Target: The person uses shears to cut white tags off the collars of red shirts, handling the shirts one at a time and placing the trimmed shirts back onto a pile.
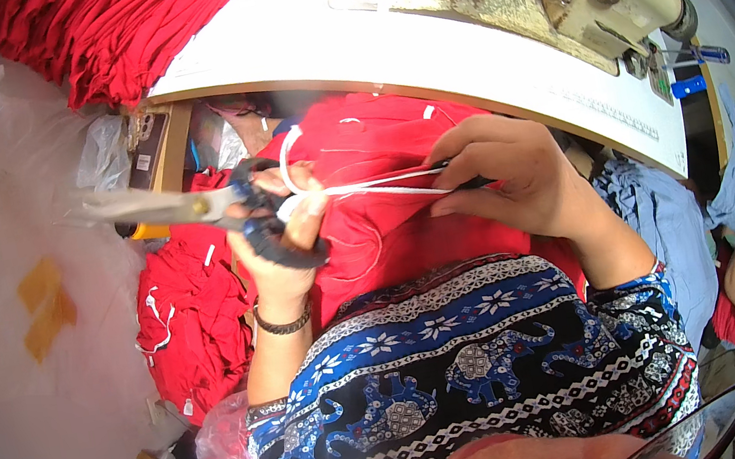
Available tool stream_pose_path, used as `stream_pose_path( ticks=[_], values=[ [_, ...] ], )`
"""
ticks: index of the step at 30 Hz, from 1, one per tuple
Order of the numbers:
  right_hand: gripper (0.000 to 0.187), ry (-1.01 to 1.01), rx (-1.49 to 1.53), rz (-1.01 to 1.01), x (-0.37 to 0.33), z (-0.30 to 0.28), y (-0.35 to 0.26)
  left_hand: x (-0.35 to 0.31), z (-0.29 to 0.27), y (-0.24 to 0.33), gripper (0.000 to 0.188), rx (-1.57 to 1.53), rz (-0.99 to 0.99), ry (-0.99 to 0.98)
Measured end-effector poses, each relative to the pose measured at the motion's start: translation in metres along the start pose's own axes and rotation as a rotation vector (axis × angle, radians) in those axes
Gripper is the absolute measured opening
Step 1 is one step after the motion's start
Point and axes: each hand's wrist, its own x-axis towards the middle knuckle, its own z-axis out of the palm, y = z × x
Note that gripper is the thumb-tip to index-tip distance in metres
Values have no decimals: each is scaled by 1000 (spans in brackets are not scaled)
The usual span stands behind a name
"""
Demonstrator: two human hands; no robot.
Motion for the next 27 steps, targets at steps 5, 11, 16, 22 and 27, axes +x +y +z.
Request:
stream_pose_path(
  ticks=[5,11,16,22,27],
  values=[
    [34,-97,-242,317,-11,12,27,-6,8,-37,29,34,-70,-48],
    [77,-4,-156,44,24,43,26,-13,13,-37,30,94,-214,-26],
    [86,-135,-23,22,47,71,35,-13,17,-20,34,113,-179,-19],
    [67,-158,-191,40,43,72,39,-9,9,-18,32,77,-309,-69],
    [39,-111,-124,136,35,65,36,-6,10,-19,29,82,-284,-104]
  ],
)
